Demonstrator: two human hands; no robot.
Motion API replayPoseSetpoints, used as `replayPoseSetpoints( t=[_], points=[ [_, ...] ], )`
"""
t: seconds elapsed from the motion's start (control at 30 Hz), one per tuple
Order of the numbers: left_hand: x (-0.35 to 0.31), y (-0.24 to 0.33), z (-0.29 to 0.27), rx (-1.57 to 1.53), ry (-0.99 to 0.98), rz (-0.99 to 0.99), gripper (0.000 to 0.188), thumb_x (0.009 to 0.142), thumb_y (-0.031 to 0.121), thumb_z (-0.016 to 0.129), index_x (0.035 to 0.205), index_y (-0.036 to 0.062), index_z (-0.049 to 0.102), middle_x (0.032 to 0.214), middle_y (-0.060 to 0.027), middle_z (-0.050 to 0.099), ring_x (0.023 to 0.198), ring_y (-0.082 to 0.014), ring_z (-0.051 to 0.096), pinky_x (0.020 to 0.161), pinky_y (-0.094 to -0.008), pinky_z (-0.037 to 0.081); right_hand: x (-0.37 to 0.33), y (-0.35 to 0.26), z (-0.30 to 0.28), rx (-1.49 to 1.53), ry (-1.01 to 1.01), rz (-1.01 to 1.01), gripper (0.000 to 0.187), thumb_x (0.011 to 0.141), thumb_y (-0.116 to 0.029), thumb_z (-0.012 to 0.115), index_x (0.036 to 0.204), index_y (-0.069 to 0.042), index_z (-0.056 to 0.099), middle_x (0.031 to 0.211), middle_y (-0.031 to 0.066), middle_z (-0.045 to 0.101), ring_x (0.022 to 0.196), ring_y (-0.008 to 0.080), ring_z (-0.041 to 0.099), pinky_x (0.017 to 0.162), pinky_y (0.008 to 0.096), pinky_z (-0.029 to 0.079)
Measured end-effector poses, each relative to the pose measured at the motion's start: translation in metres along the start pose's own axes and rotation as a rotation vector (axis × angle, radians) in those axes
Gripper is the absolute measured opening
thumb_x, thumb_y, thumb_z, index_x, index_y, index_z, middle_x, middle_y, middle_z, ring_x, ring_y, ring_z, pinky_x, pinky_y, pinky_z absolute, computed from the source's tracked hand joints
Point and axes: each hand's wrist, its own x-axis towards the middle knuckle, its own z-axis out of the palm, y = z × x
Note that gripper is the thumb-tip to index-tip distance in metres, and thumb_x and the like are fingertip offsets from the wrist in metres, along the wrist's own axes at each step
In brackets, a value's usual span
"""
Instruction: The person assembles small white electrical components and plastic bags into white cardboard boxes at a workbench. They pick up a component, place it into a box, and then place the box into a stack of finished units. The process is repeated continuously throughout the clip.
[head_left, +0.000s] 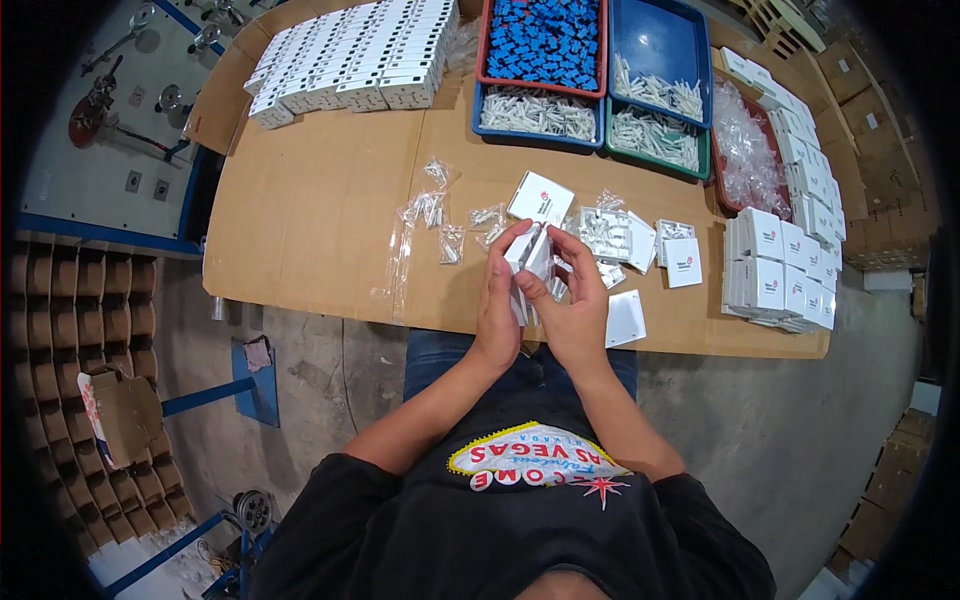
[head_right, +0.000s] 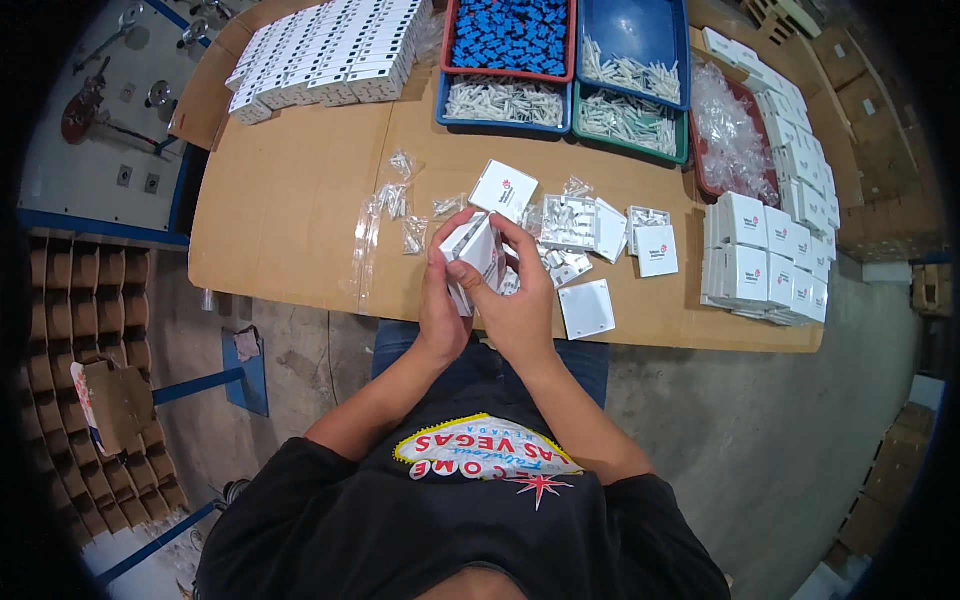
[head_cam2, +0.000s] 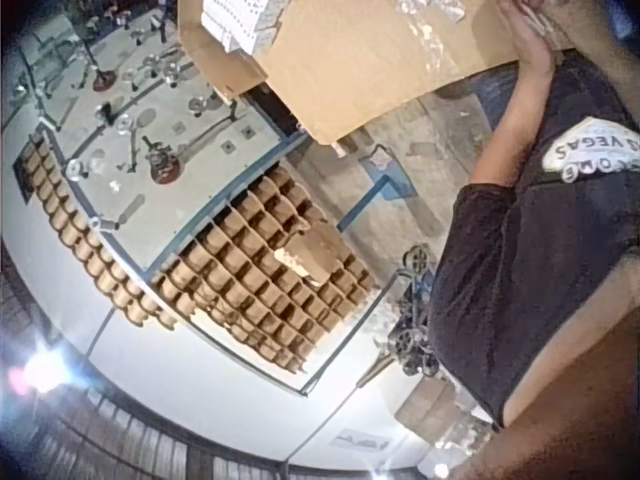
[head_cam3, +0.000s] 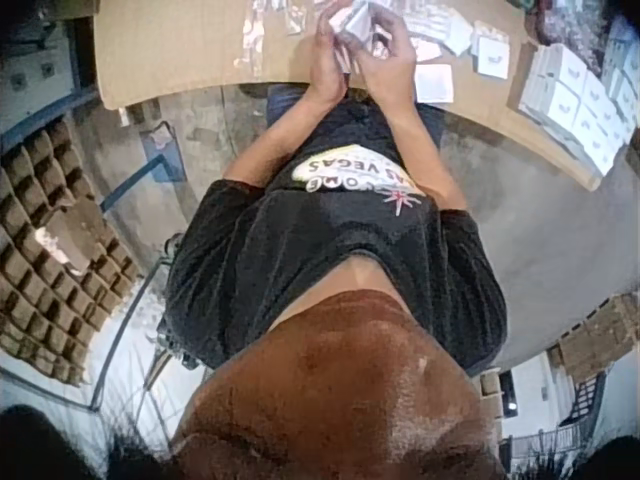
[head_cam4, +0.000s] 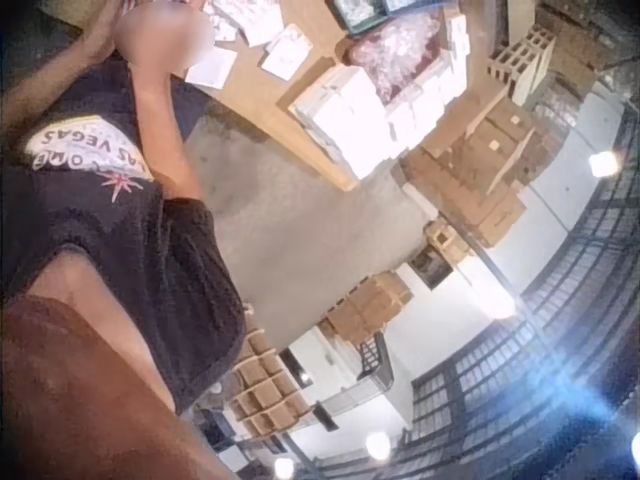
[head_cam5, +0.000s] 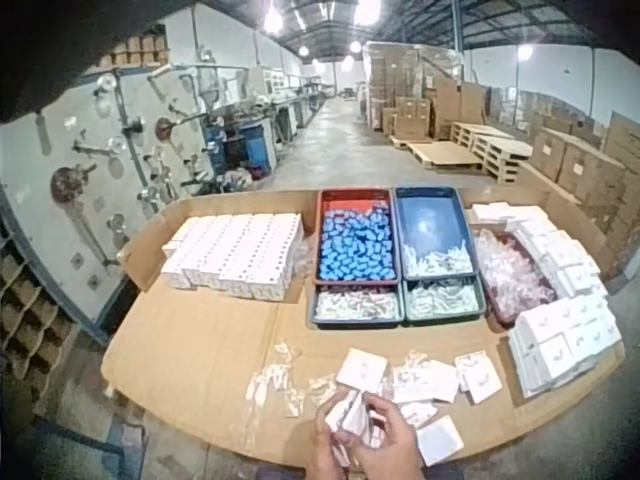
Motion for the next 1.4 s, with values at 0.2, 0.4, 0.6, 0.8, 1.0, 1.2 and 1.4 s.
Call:
replayPoseSetpoints(
  t=[0.2, 0.4, 0.6, 0.8, 1.0, 1.2, 1.4],
  points=[
    [-0.002, 0.006, 0.006, 0.057, 0.017, 0.077, 0.071, 0.112, 0.06, 0.033, 0.157, 0.0063, 0.042, 0.151, -0.0137, 0.053, 0.135, -0.0242, 0.055, 0.114, -0.0396, 0.044, 0.0, -0.002, 0.003, 0.035, -0.008, -0.022, 0.074, 0.086, -0.031, 0.092, 0.144, 0.0, 0.057, 0.137, 0.0165, 0.067, 0.122, 0.0236, 0.067, 0.101, 0.0395, 0.055],
    [-0.001, 0.007, 0.001, 0.1, -0.02, 0.089, 0.072, 0.112, 0.061, 0.032, 0.155, 0.005, 0.043, 0.15, -0.014, 0.052, 0.136, -0.0246, 0.054, 0.115, -0.0392, 0.043, 0.0, -0.006, -0.003, -0.025, -0.003, -0.049, 0.076, 0.084, -0.033, 0.093, 0.143, 0.0, 0.059, 0.139, 0.0159, 0.067, 0.121, 0.0239, 0.067, 0.1, 0.0394, 0.056],
    [-0.004, 0.006, 0.005, 0.128, -0.03, 0.108, 0.072, 0.113, 0.061, 0.029, 0.153, 0.0026, 0.043, 0.148, -0.0149, 0.051, 0.137, -0.0238, 0.051, 0.117, -0.0376, 0.039, 0.0, -0.002, -0.002, -0.018, -0.011, -0.056, 0.079, 0.081, -0.036, 0.094, 0.142, 0.001, 0.06, 0.141, 0.017, 0.066, 0.124, 0.0252, 0.067, 0.1, 0.0406, 0.056],
    [-0.004, 0.002, 0.005, 0.106, -0.029, 0.077, 0.075, 0.11, 0.066, 0.032, 0.157, 0.0078, 0.041, 0.148, -0.0116, 0.053, 0.129, -0.0221, 0.057, 0.111, -0.0375, 0.046, -0.004, -0.003, 0.001, -0.001, 0.0, -0.071, 0.084, 0.08, -0.041, 0.093, 0.143, 0.001, 0.058, 0.145, 0.0192, 0.063, 0.13, 0.0288, 0.064, 0.103, 0.0416, 0.054],
    [-0.012, 0.008, 0.011, 0.014, 0.008, 0.031, 0.075, 0.109, 0.067, 0.032, 0.158, 0.0093, 0.039, 0.148, -0.0118, 0.052, 0.128, -0.023, 0.057, 0.11, -0.0384, 0.046, -0.012, 0.013, 0.007, 0.026, -0.005, -0.137, 0.083, 0.082, -0.044, 0.091, 0.141, 0.003, 0.057, 0.147, 0.0224, 0.06, 0.136, 0.0331, 0.059, 0.11, 0.0436, 0.05],
    [-0.009, 0.009, 0.01, 0.096, -0.004, 0.104, 0.078, 0.108, 0.07, 0.033, 0.156, 0.0093, 0.04, 0.145, -0.0127, 0.054, 0.125, -0.0238, 0.058, 0.107, -0.039, 0.048, -0.015, 0.007, 0.011, 0.024, 0.048, -0.176, 0.077, 0.087, -0.043, 0.088, 0.139, 0.005, 0.057, 0.146, 0.0239, 0.06, 0.135, 0.0338, 0.06, 0.11, 0.0433, 0.05],
    [-0.01, 0.015, 0.02, 0.059, -0.002, 0.118, 0.079, 0.107, 0.071, 0.032, 0.155, 0.0082, 0.041, 0.145, -0.0131, 0.055, 0.126, -0.0245, 0.058, 0.107, -0.0403, 0.049, -0.01, -0.003, 0.001, -0.066, 0.07, -0.256, 0.07, 0.087, -0.037, 0.09, 0.135, 0.005, 0.061, 0.141, 0.0262, 0.063, 0.131, 0.0361, 0.064, 0.107, 0.0436, 0.053]
  ],
)
